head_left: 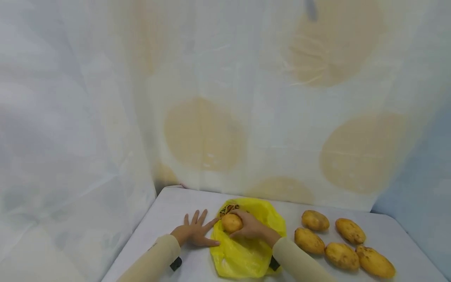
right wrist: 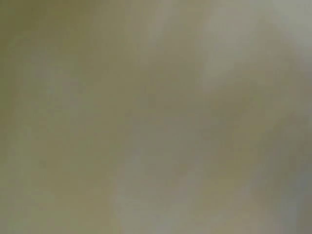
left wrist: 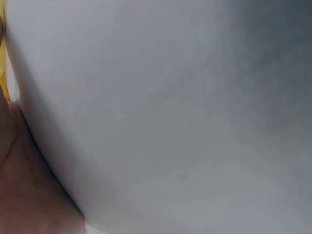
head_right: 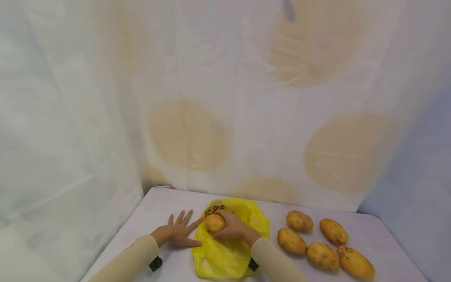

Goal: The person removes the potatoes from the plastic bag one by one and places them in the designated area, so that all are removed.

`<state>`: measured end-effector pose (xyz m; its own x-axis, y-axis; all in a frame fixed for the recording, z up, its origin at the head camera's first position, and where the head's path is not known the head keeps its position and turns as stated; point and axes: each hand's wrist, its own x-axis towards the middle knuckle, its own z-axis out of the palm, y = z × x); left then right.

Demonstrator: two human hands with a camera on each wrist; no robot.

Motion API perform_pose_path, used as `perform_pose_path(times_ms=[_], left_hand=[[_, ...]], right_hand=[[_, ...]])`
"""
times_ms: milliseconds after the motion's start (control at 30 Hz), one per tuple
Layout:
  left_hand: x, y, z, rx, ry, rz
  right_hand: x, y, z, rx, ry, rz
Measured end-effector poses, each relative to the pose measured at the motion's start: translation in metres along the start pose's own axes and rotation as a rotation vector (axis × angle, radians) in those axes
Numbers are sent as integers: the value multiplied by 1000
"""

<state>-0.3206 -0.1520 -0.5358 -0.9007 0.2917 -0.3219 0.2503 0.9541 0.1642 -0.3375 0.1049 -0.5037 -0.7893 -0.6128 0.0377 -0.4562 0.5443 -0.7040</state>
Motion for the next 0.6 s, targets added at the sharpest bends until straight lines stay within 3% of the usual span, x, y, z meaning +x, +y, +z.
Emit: perform_pose_path(times_ms=[100,367,600], left_hand=[[-3,0,1,2,11,-5],[-17,1,-15,-1,3,6],[-30,-11,-22,20,1,19]], right_hand=[[-3,-5,2,-7,-10,-2],[-10,-19,-2,-19,-22,-19],[-19,-34,-7,25,-70,4]])
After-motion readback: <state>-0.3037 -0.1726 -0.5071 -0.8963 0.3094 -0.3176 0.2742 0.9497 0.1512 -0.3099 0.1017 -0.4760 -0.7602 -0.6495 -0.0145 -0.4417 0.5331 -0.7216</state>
